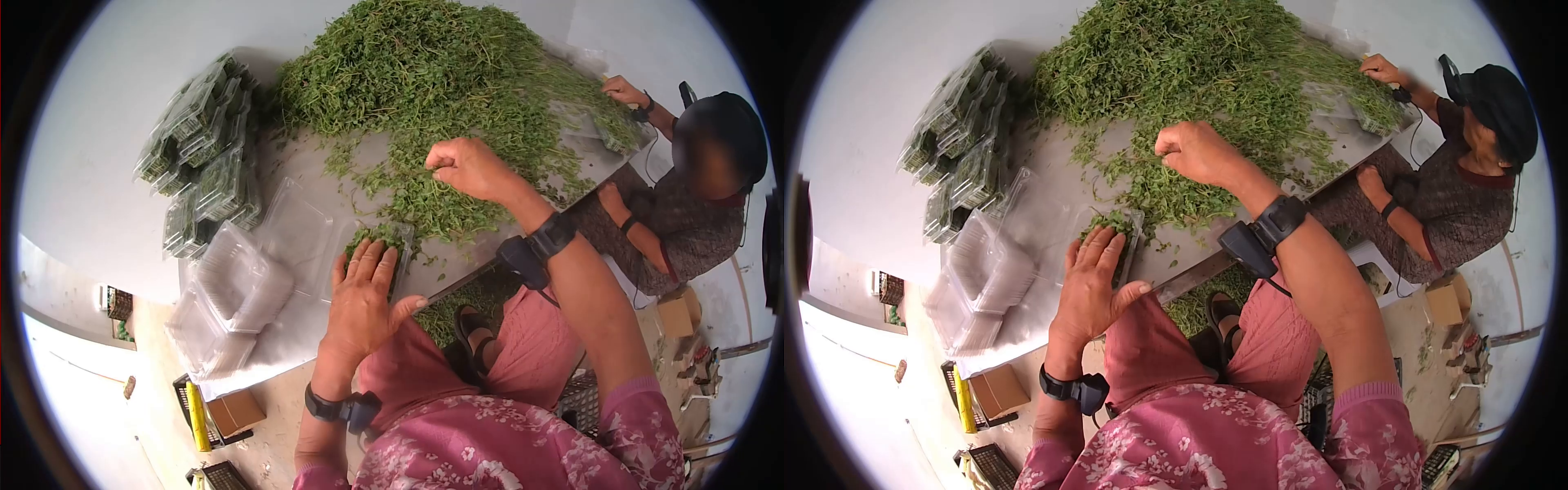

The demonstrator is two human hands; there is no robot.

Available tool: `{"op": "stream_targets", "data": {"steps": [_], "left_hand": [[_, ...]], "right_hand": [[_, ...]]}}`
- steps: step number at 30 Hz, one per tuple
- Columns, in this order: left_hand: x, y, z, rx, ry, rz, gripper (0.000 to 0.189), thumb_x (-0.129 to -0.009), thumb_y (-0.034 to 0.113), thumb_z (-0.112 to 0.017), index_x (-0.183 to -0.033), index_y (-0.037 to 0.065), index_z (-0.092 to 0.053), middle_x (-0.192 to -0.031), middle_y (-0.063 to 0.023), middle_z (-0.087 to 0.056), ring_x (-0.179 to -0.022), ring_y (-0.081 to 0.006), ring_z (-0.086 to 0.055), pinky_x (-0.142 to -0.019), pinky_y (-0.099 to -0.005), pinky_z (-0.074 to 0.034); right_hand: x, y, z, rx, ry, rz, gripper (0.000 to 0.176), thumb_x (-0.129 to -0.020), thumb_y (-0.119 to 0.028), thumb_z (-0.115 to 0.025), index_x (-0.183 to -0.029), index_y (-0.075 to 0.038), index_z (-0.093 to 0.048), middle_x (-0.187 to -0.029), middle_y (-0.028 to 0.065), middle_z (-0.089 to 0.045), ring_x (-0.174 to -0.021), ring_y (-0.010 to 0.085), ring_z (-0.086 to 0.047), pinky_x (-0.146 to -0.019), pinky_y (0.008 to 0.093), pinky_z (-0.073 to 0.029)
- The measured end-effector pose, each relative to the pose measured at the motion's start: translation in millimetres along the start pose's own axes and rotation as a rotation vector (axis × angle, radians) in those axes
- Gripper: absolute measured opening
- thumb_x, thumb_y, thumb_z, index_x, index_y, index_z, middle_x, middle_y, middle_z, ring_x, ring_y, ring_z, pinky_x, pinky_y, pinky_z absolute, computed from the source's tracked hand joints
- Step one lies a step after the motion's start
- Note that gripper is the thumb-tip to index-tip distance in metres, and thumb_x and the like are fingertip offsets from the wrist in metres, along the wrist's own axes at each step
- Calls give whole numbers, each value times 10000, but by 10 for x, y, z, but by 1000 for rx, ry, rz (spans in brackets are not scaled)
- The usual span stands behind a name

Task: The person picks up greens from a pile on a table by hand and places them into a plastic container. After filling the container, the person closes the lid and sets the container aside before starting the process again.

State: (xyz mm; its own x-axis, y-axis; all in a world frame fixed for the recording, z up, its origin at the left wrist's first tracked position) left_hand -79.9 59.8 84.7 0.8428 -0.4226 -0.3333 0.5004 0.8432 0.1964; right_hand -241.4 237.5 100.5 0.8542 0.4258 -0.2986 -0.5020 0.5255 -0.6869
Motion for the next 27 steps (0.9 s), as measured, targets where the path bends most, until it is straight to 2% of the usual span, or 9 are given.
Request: {"op": "stream_targets", "data": {"steps": [3, 6, 9, 12, 13, 17, 20, 24, 27], "left_hand": [[87, 56, 365, 37, 194, 0, 607, -896, 421, -649, -1284, -35, -548, -1328, -228, -545, -1274, -386, -479, -1095, -462, -328], [354, -110, 643, 160, 476, 137, 430, -927, 207, -643, -1268, -39, -552, -1300, -219, -573, -1201, -349, -550, -1017, -422, -420], [515, -242, 775, 177, 616, 218, 368, -893, 22, -608, -1252, -43, -555, -1263, -235, -585, -1145, -379, -580, -965, -428, -462], [521, -295, 729, 174, 593, 242, 316, -900, 11, -599, -1211, -41, -581, -1239, -227, -605, -1108, -379, -604, -948, -416, -478], [483, -270, 700, 184, 543, 280, 283, -914, 14, -590, -1193, -35, -598, -1254, -198, -612, -1151, -322, -600, -972, -386, -466], [419, -246, 500, 172, 410, 247, 331, -894, 54, -631, -1212, -29, -590, -1255, -215, -604, -1131, -382, -609, -944, -411, -492], [317, -232, 392, 198, 309, 243, 367, -893, 89, -649, -1236, -23, -582, -1281, -217, -587, -1148, -387, -596, -956, -425, -485], [149, -165, 229, 95, 147, 143, 538, -887, 293, -692, -1274, -51, -549, -1364, -231, -519, -1252, -403, -505, -1032, -457, -418], [31, -172, 71, 81, 37, 116, 662, -885, 447, -655, -1286, -66, -539, -1379, -235, -505, -1280, -413, -469, -1062, -467, -380]], "right_hand": [[1, -290, -7, -68, -43, 65, 147, -856, -40, -650, -997, -2, -664, -843, 83, -696, -769, 160, -657, -700, 337, -516], [45, -800, -44, -9, -36, 259, 156, -842, -34, -650, -996, -16, -669, -865, 108, -696, -791, 213, -677, -720, 348, -521], [93, -1093, -284, -61, -97, 425, 156, -835, -44, -650, -988, -29, -674, -878, 126, -666, -828, 297, -662, -738, 375, -515], [138, -1165, -532, -104, -185, 459, 172, -831, -45, -644, -999, -22, -674, -888, 135, -649, -855, 329, -647, -766, 395, -514], [143, -1122, -589, -86, -180, 455, 174, -832, -47, -643, -1000, -22, -674, -895, 138, -651, -858, 331, -647, -775, 394, -515], [71, -890, -450, 55, -17, 455, 169, -840, -58, -633, -999, -18, -676, -914, 144, -665, -863, 323, -655, -787, 386, -522], [2, -699, -328, -25, -110, 263, 159, -845, -64, -625, -984, -3, -674, -915, 144, -682, -850, 302, -669, -772, 377, -530], [-46, -512, -240, 17, -80, 211, 137, -846, -58, -631, -962, 3, -670, -861, 143, -694, -781, 261, -683, -712, 361, -530], [-103, -354, -167, 67, -71, 82, 133, -852, -51, -630, -970, -1, -667, -843, 141, -695, -758, 245, -683, -700, 355, -525]]}}
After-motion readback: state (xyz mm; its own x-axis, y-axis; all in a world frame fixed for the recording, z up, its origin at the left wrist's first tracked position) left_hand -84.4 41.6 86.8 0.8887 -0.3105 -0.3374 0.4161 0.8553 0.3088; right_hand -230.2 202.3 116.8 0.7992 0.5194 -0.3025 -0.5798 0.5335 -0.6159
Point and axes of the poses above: each hand's wrist, its own x-axis away from the middle knuckle, its own z-axis out of the back of the hand, y = z × x, the point moved 7 cm from there along -x, towards the middle knuckle
